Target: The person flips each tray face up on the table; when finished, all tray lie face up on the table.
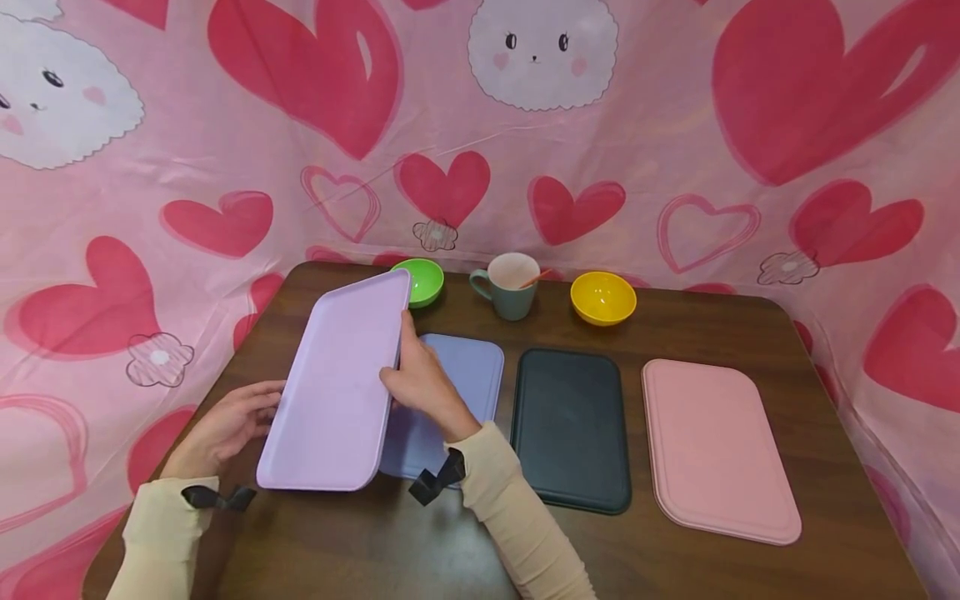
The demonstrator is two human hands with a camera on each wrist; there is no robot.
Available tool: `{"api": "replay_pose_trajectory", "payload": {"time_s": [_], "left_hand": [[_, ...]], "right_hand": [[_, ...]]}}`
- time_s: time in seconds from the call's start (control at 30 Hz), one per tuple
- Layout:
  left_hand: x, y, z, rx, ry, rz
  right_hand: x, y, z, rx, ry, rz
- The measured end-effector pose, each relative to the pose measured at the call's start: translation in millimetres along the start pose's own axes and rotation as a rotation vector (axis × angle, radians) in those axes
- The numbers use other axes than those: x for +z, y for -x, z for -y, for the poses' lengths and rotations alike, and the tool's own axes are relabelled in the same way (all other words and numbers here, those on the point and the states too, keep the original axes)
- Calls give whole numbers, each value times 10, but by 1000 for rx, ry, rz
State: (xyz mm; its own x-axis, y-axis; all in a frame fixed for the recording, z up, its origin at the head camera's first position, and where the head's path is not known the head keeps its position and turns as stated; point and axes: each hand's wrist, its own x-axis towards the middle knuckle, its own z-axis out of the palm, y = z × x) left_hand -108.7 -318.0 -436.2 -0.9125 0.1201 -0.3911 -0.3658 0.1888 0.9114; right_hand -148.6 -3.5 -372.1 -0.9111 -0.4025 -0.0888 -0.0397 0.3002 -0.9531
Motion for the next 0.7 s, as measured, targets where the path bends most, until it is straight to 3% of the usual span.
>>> {"api": "replay_pose_trajectory", "payload": {"time_s": [0.2,0.43,0.57,0.7], "left_hand": [[-123,31,-21,37,-74,-39],[-253,50,4,69,-17,-95],[-321,57,14,66,-7,-98],[-400,50,14,50,-73,-105]], "right_hand": [[54,-43,-56,4,-41,27],[148,-130,-120,28,-64,10],[226,-189,-161,56,-50,-5],[305,-238,-202,79,-54,-5]]}}
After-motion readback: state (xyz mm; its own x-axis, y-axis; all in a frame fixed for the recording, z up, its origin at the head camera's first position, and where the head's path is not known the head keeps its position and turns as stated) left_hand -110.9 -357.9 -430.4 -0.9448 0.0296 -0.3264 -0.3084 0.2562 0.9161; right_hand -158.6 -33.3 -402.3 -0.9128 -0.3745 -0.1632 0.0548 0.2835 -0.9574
